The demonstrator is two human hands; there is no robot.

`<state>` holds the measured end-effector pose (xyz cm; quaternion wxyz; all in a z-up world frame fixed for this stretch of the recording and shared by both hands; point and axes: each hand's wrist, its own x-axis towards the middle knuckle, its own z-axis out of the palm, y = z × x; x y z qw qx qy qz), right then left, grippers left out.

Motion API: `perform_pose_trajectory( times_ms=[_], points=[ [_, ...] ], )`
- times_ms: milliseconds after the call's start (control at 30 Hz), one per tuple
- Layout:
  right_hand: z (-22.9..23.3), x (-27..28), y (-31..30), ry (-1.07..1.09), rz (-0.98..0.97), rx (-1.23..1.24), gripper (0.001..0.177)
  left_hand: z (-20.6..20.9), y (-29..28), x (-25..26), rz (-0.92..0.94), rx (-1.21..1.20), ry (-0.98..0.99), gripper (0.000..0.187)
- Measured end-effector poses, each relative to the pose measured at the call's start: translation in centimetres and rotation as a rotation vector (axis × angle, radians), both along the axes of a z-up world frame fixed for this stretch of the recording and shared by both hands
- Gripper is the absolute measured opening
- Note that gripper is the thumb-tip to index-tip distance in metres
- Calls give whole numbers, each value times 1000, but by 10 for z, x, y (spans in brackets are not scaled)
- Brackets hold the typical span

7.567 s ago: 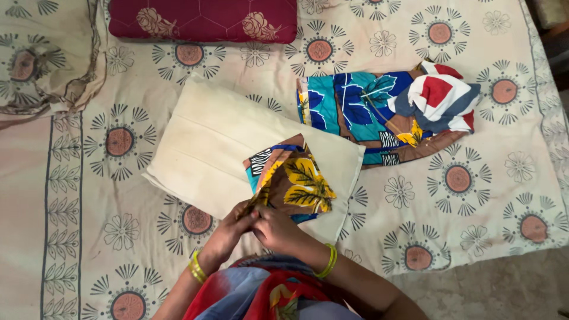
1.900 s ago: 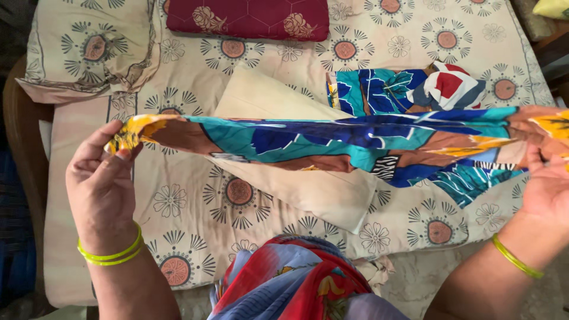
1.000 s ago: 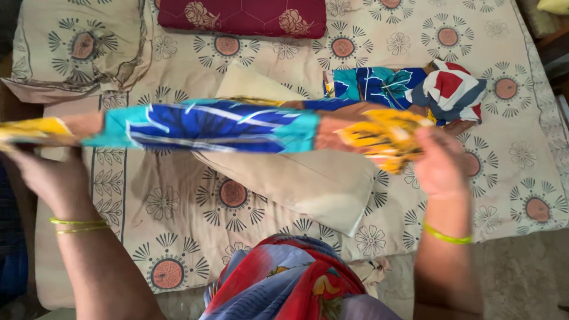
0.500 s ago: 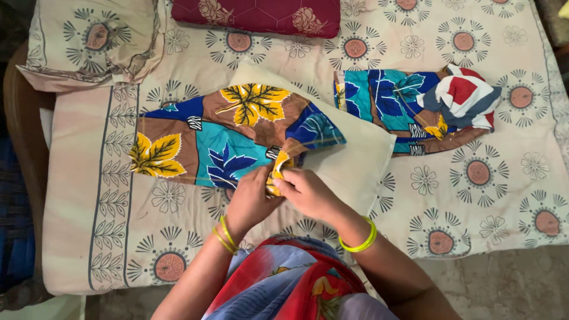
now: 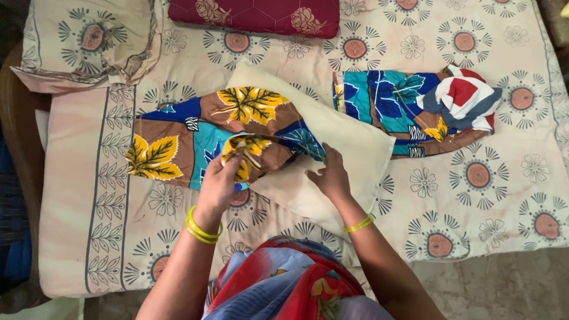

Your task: The person places pillowcases onto pillows on a bed by hand, smoothing the fabric and folding the edges to secure them.

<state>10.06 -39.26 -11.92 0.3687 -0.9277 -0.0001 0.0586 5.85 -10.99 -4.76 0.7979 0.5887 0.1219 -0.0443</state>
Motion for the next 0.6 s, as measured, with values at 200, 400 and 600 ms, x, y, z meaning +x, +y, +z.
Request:
perform_pose_trajectory(
  times_ms=[200, 400, 600],
  points=[
    [-47, 56, 11, -211, -47, -85, 39, 2, 49, -14, 198, 121, 45, 27],
    [-2, 150, 68, 16, -73, 395, 15, -48, 151, -23, 375, 555, 214, 20],
    [60, 247, 180, -384, 385, 205, 33, 37, 220, -1, 697, 318, -145, 11]
  ],
)
